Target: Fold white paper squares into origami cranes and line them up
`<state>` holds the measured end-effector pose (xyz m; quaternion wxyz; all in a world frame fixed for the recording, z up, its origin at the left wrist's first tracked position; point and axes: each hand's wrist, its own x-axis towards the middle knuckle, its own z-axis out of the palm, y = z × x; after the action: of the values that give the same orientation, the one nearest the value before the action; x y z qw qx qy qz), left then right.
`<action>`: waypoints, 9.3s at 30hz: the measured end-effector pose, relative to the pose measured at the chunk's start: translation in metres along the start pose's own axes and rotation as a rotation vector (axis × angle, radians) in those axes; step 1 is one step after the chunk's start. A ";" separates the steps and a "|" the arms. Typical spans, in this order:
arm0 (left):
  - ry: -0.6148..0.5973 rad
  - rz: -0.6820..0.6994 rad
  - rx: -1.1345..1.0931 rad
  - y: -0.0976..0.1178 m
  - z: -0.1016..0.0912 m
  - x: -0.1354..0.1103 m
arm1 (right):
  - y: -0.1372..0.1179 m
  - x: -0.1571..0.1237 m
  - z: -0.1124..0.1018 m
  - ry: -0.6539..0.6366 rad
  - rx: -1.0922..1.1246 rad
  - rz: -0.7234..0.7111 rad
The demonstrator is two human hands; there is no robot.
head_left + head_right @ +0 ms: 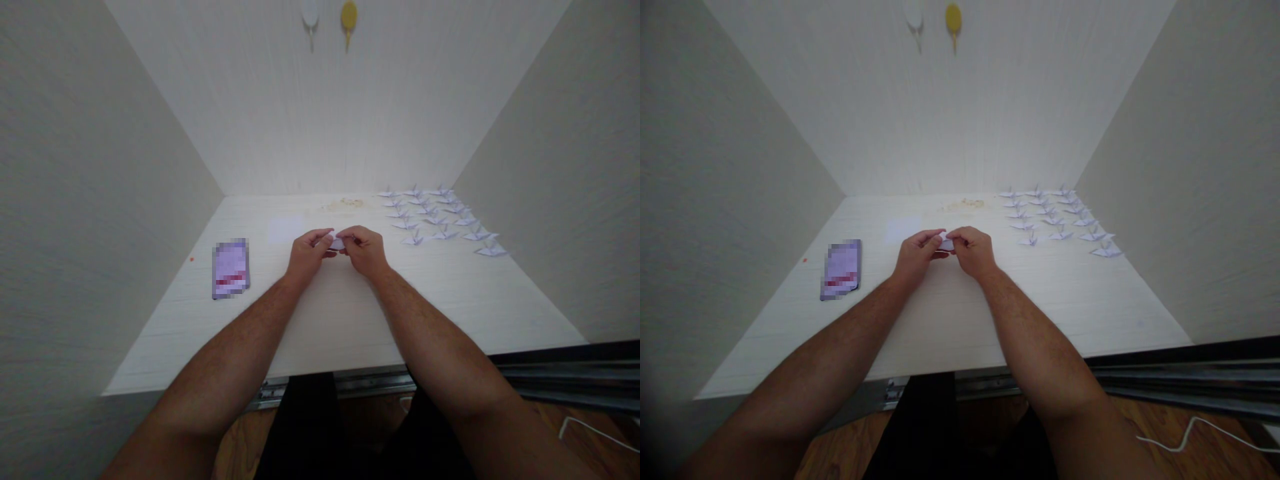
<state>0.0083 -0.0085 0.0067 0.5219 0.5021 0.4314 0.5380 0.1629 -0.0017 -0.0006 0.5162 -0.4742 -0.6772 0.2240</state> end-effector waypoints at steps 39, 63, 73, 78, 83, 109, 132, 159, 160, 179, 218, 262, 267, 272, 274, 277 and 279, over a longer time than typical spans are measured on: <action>0.057 -0.010 -0.035 -0.003 -0.002 0.003 | -0.015 0.001 0.001 0.032 0.329 0.249; 0.043 -0.038 -0.050 0.000 -0.002 0.002 | -0.010 0.005 0.000 -0.041 0.524 0.295; 0.017 -0.005 -0.023 -0.002 -0.002 0.001 | -0.014 0.004 -0.002 -0.037 0.463 0.276; 0.018 -0.002 -0.018 0.000 -0.002 0.000 | -0.016 0.004 -0.001 -0.021 0.478 0.302; 0.004 0.000 -0.038 0.000 -0.002 -0.001 | -0.017 0.004 0.000 -0.005 0.483 0.297; 0.012 0.027 -0.047 -0.002 -0.003 0.003 | -0.015 0.003 0.001 -0.028 0.487 0.268; -0.045 -0.012 -0.152 0.002 -0.002 0.001 | -0.019 0.004 0.000 0.023 0.542 0.331; -0.090 0.021 -0.036 -0.004 -0.007 0.002 | -0.019 0.004 -0.002 -0.063 0.488 0.306; -0.085 0.027 -0.024 -0.003 -0.006 0.002 | -0.019 0.004 -0.002 -0.062 0.489 0.306; -0.083 -0.013 0.005 -0.002 -0.004 0.001 | -0.023 0.005 -0.003 -0.027 0.457 0.312; -0.039 -0.050 -0.125 0.001 -0.003 0.004 | -0.026 0.004 -0.008 -0.027 0.360 0.281; -0.041 -0.012 -0.141 0.002 -0.002 0.001 | -0.028 0.001 -0.006 -0.108 0.403 0.275; -0.073 -0.045 -0.212 0.005 0.000 -0.001 | -0.029 0.000 -0.006 -0.092 0.328 0.272; -0.065 -0.045 -0.223 0.009 0.002 -0.003 | -0.029 0.001 -0.006 -0.090 0.318 0.257; -0.058 -0.050 -0.219 0.010 0.002 -0.003 | -0.028 0.001 -0.006 -0.091 0.316 0.252; -0.045 -0.065 -0.207 0.009 0.002 -0.002 | -0.026 0.000 -0.005 -0.098 0.297 0.240; -0.041 -0.074 -0.208 0.008 0.001 -0.002 | -0.026 0.000 -0.004 -0.104 0.284 0.226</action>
<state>0.0084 -0.0114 0.0148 0.5993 0.4401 0.3806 0.5498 0.1561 -0.0145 0.0217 0.5141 -0.4572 -0.6069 0.3979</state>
